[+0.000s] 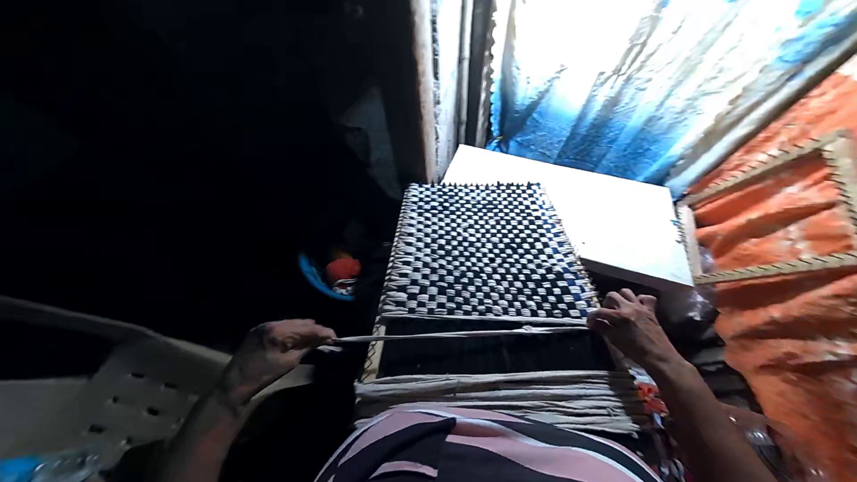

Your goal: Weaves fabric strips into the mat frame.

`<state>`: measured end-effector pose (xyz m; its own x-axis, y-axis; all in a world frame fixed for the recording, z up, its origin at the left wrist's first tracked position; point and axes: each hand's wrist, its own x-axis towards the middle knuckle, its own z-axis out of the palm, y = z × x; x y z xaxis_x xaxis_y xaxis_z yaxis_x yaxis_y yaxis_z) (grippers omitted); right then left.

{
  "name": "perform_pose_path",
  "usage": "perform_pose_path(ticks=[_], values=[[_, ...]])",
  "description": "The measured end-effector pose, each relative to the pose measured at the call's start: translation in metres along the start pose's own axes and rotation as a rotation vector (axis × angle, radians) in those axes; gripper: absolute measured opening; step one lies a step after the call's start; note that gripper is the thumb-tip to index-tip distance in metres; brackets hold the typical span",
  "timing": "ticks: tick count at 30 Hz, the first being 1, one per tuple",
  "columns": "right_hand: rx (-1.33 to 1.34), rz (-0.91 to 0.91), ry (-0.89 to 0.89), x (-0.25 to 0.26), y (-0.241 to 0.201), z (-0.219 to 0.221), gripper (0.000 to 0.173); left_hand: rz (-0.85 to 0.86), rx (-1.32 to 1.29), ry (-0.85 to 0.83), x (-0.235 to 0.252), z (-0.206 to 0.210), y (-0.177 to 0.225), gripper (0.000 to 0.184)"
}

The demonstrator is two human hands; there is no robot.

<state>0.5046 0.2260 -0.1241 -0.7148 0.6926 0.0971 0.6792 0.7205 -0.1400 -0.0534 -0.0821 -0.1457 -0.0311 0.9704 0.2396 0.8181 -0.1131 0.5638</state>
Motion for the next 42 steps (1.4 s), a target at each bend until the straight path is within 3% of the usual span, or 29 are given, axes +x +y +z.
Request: perform_pose_path(ticks=[4,8,16,23,25,29,32,35,39,42], values=[[0.054,-0.064,0.024,0.004,-0.002,0.014,0.008,0.055,-0.008,-0.123,0.013,0.009,-0.005,0.021],[0.036,-0.116,0.071,0.002,0.0,0.015,0.008,0.032,-0.076,-0.133,0.027,0.014,-0.002,0.021],[0.086,0.004,0.094,-0.01,0.016,0.013,0.006,-0.236,-0.357,-0.011,0.04,0.011,-0.017,0.017],[0.113,0.054,0.043,-0.009,0.004,0.002,0.008,-0.385,-0.429,-0.132,0.04,0.044,-0.025,0.022],[0.13,0.044,0.06,-0.01,0.002,0.004,0.006,-0.402,-0.474,-0.097,0.039,0.054,-0.026,0.02],[0.185,-0.019,0.078,-0.016,0.001,0.009,0.019,-0.352,-0.619,-0.003,0.029,0.071,-0.028,0.024],[0.197,-0.042,0.111,-0.02,-0.009,0.013,0.027,-0.282,-0.495,-0.018,0.018,0.076,-0.022,0.034],[0.193,-0.073,0.098,-0.016,-0.035,0.014,0.031,-0.368,-0.2,-0.1,0.007,0.063,0.005,0.041],[0.16,-0.251,0.035,0.007,-0.076,0.027,0.028,-0.421,0.055,-0.174,0.008,0.042,0.048,0.031],[0.156,-0.379,-0.065,0.032,-0.118,0.027,0.03,-0.486,0.099,-0.246,0.016,0.033,0.067,0.03]])
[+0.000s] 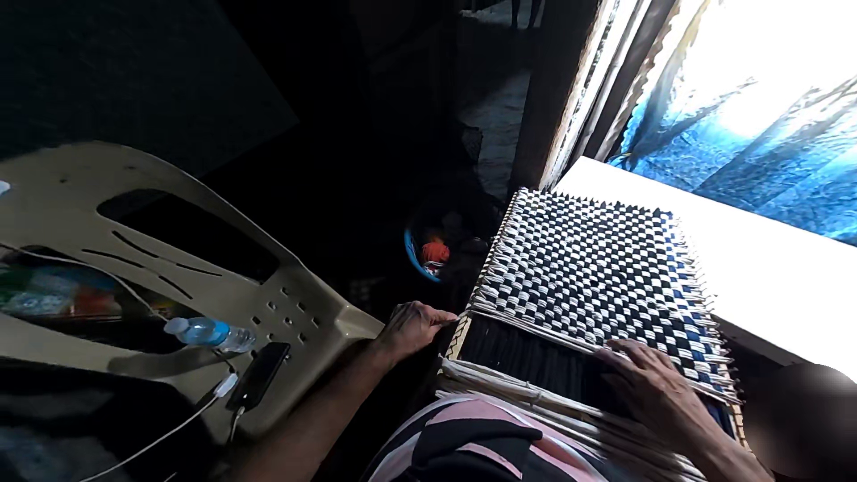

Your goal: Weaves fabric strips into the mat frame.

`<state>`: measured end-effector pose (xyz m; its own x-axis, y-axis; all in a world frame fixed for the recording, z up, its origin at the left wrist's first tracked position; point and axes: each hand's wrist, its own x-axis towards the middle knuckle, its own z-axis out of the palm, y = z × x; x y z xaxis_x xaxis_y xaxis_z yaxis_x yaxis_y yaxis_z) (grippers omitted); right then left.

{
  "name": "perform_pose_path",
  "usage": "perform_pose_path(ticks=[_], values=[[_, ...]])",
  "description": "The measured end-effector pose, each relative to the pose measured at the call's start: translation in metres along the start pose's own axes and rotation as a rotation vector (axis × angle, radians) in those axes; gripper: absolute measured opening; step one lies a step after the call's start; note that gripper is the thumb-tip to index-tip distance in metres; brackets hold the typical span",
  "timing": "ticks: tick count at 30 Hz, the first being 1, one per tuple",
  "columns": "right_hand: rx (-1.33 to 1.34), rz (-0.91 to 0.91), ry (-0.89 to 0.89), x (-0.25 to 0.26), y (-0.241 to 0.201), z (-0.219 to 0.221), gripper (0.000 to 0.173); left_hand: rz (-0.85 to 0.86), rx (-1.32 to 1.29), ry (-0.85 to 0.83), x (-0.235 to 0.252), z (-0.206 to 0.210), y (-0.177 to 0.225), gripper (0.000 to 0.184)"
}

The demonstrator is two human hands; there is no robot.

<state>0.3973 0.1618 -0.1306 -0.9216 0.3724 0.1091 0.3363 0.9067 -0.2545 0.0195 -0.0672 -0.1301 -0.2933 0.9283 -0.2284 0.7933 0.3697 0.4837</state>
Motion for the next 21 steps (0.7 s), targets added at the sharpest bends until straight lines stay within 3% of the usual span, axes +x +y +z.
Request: perform_pose_path(ticks=[5,9,12,17,21], values=[[-0.014,-0.225,-0.13,0.063,-0.047,0.012,0.033,-0.064,-0.007,-0.075,0.009,-0.008,0.006,0.027],[0.029,-0.355,-0.185,0.105,-0.075,0.037,0.042,0.116,-0.072,-0.006,0.014,0.001,-0.003,0.021],[0.015,-0.362,-0.227,0.122,-0.083,0.061,0.053,0.252,-0.127,0.027,0.018,0.013,-0.012,0.019],[0.022,-0.341,-0.219,0.128,-0.087,0.073,0.056,0.164,-0.158,0.12,0.02,0.013,-0.025,0.033],[0.009,-0.315,-0.206,0.127,-0.085,0.076,0.058,0.131,-0.149,0.051,0.024,0.014,-0.032,0.043]])
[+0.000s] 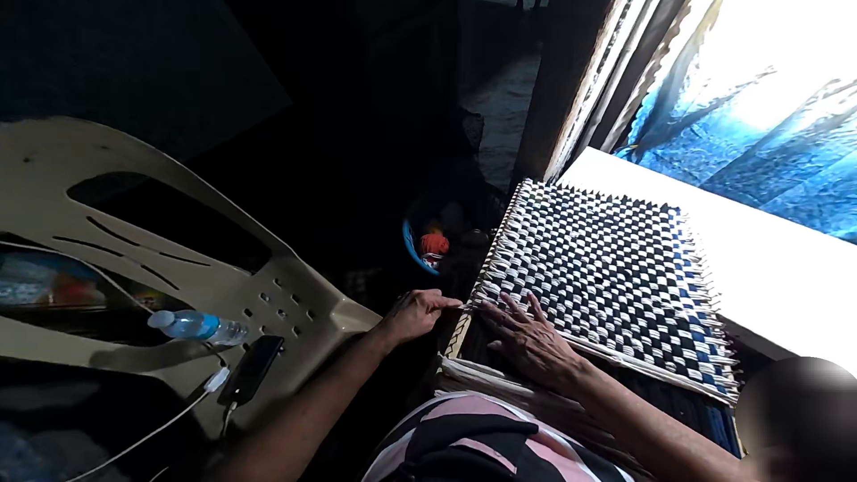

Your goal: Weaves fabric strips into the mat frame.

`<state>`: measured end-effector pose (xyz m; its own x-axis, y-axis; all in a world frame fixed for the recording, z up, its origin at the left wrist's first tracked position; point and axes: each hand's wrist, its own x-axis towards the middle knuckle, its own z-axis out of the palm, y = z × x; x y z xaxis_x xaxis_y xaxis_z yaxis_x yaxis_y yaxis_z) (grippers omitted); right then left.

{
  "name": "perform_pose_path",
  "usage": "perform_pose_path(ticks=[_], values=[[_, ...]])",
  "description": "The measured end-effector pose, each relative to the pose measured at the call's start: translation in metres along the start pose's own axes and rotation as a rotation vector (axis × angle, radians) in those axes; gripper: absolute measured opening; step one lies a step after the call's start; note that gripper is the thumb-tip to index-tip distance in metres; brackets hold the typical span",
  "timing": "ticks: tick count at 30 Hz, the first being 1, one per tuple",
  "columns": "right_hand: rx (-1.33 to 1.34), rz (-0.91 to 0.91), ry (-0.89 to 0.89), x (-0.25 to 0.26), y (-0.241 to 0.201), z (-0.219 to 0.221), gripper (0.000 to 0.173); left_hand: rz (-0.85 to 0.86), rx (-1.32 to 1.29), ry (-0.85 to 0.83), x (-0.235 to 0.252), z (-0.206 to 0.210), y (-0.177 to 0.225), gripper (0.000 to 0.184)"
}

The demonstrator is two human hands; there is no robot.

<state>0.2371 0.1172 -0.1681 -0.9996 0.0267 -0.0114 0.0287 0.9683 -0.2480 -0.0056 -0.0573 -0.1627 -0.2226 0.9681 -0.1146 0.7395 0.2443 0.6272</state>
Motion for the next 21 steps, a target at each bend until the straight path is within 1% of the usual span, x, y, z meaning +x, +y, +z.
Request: perform_pose_path(ticks=[2,5,8,11,15,17,19,21], values=[[0.012,0.027,-0.015,0.0,0.001,0.003,0.059,-0.014,0.08,-0.044,0.0,-0.002,0.01,0.043],[0.024,0.043,-0.017,0.0,0.001,0.006,0.059,0.021,0.198,-0.071,0.001,-0.006,0.023,0.035],[0.027,0.051,-0.015,0.001,0.0,0.01,0.059,0.04,0.253,-0.109,0.008,-0.016,0.037,0.031],[0.029,0.05,-0.004,0.001,0.0,0.014,0.059,-0.007,0.245,-0.213,0.023,-0.028,0.054,0.029],[0.027,0.047,-0.009,0.002,0.0,0.015,0.059,-0.047,0.332,-0.349,0.049,-0.037,0.075,0.024],[0.026,0.049,-0.026,0.002,0.0,0.015,0.06,-0.049,0.399,-0.392,0.056,-0.036,0.088,0.019],[0.026,0.048,-0.016,0.002,0.0,0.017,0.06,-0.019,0.449,-0.386,0.057,-0.029,0.1,0.015],[0.026,0.048,0.007,0.001,-0.001,0.017,0.058,-0.019,0.493,-0.388,0.05,-0.017,0.118,0.015]])
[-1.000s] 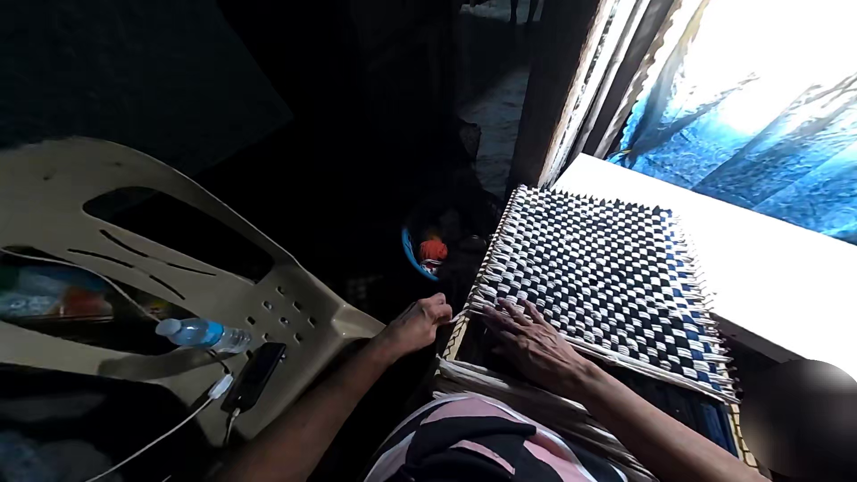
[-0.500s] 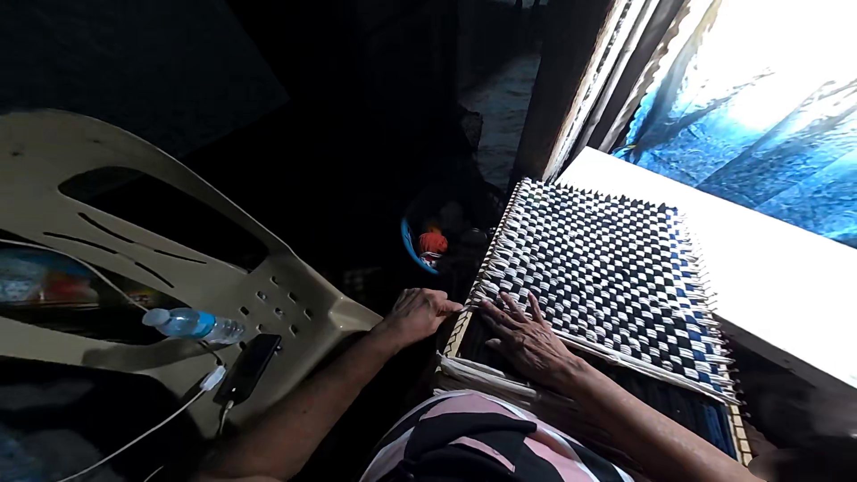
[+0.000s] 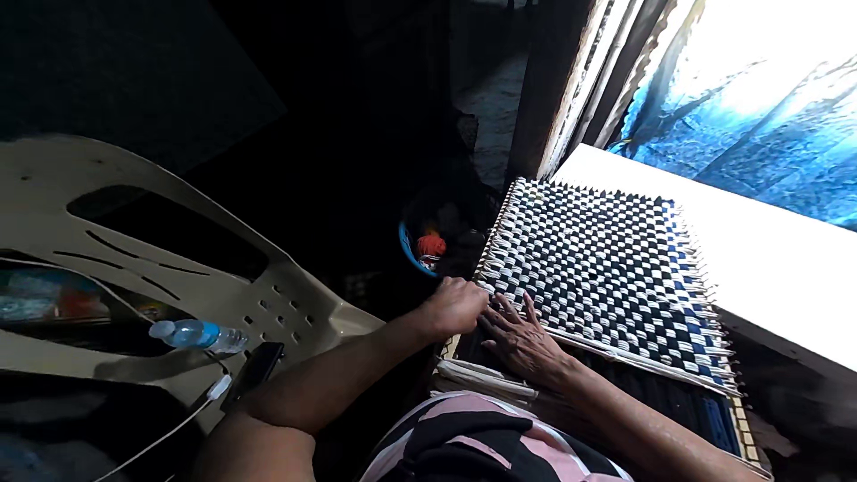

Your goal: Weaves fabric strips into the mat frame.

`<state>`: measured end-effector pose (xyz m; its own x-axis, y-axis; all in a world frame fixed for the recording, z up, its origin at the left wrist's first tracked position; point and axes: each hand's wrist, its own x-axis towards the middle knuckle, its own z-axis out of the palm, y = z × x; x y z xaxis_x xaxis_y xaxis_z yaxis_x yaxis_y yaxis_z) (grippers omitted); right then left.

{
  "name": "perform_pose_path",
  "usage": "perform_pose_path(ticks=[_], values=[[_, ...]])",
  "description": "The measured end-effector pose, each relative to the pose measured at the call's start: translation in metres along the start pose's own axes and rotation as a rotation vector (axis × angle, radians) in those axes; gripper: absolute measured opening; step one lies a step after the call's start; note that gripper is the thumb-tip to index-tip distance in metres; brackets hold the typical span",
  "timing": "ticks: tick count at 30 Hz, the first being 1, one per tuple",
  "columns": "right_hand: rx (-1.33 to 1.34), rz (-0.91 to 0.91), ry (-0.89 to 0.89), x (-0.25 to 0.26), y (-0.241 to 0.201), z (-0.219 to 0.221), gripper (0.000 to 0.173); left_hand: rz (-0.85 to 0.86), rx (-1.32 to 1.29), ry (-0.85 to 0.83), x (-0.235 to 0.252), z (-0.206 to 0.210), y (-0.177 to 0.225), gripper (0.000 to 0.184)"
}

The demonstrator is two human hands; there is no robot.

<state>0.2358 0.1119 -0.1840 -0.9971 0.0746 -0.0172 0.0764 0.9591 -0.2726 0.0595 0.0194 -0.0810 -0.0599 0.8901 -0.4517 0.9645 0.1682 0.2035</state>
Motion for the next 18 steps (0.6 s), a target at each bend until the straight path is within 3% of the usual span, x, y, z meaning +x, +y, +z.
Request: perform_pose_path(ticks=[4,7,11,14,18], values=[[0.055,0.009,0.128,-0.001,-0.004,0.002,0.05,-0.062,0.105,-0.013,-0.015,0.016,0.042,0.015],[0.117,-0.008,0.217,0.0,-0.007,-0.002,0.041,-0.121,0.09,-0.01,-0.023,0.027,0.046,0.016],[0.381,-0.115,0.25,0.002,-0.011,0.0,0.047,-0.133,-0.045,0.043,-0.041,0.03,0.028,0.021],[0.602,-0.128,0.216,0.005,-0.017,0.0,0.057,-0.046,-0.185,0.123,-0.051,0.035,0.004,0.025],[0.586,-0.09,0.161,0.007,-0.026,-0.005,0.054,0.018,-0.365,0.256,-0.062,0.045,-0.02,0.028]])
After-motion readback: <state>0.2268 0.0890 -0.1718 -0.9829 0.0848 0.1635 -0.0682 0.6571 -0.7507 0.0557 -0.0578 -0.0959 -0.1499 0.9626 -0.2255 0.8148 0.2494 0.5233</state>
